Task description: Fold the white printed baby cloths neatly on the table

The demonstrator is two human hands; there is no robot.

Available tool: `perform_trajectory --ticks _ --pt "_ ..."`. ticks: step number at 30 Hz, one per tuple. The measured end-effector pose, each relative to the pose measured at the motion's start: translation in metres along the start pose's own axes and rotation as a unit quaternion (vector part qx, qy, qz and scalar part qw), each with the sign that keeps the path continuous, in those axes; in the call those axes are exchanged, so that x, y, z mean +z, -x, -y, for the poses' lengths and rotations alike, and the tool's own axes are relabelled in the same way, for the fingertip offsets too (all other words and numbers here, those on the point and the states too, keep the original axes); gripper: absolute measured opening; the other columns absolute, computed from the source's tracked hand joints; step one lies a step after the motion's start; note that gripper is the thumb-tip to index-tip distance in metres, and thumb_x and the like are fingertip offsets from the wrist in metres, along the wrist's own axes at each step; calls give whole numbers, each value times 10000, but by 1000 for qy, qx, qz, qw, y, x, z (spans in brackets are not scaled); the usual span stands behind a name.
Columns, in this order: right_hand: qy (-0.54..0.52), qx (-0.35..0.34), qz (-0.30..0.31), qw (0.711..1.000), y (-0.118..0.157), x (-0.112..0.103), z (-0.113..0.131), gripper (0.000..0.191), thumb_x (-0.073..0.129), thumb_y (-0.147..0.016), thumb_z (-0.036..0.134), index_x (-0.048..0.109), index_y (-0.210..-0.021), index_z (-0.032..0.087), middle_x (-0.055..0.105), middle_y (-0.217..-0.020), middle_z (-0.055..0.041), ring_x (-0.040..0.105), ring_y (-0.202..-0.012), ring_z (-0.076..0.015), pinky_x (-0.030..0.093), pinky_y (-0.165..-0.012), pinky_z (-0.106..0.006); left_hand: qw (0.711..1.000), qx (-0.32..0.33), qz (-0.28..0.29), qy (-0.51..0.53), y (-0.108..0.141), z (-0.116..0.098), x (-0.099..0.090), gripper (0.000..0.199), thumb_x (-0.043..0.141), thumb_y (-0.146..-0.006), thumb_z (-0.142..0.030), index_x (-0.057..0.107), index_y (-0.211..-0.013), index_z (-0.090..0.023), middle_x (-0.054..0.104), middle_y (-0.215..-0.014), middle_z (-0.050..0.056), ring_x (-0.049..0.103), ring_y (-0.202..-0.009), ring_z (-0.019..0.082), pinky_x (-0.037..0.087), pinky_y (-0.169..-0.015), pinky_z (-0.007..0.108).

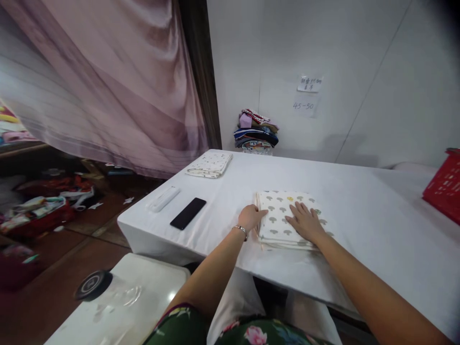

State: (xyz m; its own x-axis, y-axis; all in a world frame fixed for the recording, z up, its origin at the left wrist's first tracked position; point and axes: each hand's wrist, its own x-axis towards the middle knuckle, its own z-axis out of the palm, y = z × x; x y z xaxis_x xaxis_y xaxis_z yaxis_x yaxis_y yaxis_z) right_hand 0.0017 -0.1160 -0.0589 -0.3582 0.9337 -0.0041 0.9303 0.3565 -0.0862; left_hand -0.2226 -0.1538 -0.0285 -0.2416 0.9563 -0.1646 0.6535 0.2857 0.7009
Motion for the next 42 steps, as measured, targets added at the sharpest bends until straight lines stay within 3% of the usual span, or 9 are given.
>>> perform_trajectory --ticks 5,9,14,19,25,30,34,38,42 --pt "-17 4 12 1000 -2 -6 -2 641 197 -896 576 316 -1415 218 189 -1513 -72 117 -1388 -262 135 -1086 -503 999 -5 -33 22 -1 -6 7 240 605 -722 -428 582 -776 -196 676 -846 50 608 -752 195 397 -602 255" --pt "-30 4 10 999 -2 -7 -3 634 208 -896 579 314 -1415 232 189 -1514 -67 131 -1386 -256 167 -1085 -478 993 -21 -57 105 -2 3 10 149 592 -741 -333 576 -755 -186 673 -834 47 613 -765 177 413 -632 245" --pt "-24 2 3 1000 0 -4 -2 626 232 -895 571 349 -1399 218 200 -1511 -64 127 -1388 -246 162 -1091 -467 989 -33 -55 131 -4 14 13 121 582 -753 -291 590 -741 -171 678 -811 51 623 -775 177 426 -641 243" --pt "-70 8 26 997 -8 -16 -6 596 262 -889 556 391 -1376 237 238 -1498 -61 167 -1379 -258 193 -1082 -485 989 -32 -46 135 -6 15 13 155 613 -739 -322 584 -748 -170 682 -816 49 624 -772 178 426 -630 243" --pt "-30 20 -32 999 -29 -35 -2 594 242 -904 522 321 -1413 227 167 -1518 -80 88 -1392 -269 161 -1078 -513 997 -9 -56 60 -11 5 9 373 539 -746 -567 551 -766 -195 669 -823 52 604 -744 208 408 -626 284" --pt "-1 12 5 1000 -32 -16 8 622 194 -903 562 291 -1425 237 167 -1519 -68 98 -1389 -267 134 -1076 -526 996 -14 -86 38 -17 6 15 209 481 -824 -384 561 -793 -194 669 -868 69 607 -806 201 412 -683 277" --pt "-3 -3 0 1000 -30 -3 6 619 192 -898 576 311 -1415 255 184 -1516 -53 115 -1387 -264 124 -1080 -519 995 -25 -88 38 -17 12 20 191 438 -846 -332 564 -837 -188 671 -891 85 610 -836 211 415 -699 289" --pt "-22 3 18 1000 -32 -11 6 629 190 -894 594 327 -1407 258 199 -1511 -66 124 -1384 -273 144 -1072 -529 996 -27 -70 43 -19 10 15 190 484 -815 -352 578 -822 -188 680 -884 78 616 -813 211 418 -682 287" --pt "-34 -11 5 999 -46 -27 20 607 192 -908 557 315 -1414 244 153 -1522 -71 78 -1392 -265 128 -1075 -530 995 -33 -74 53 -29 -2 8 307 503 -797 -465 596 -894 -189 679 -962 91 618 -873 226 424 -716 294"
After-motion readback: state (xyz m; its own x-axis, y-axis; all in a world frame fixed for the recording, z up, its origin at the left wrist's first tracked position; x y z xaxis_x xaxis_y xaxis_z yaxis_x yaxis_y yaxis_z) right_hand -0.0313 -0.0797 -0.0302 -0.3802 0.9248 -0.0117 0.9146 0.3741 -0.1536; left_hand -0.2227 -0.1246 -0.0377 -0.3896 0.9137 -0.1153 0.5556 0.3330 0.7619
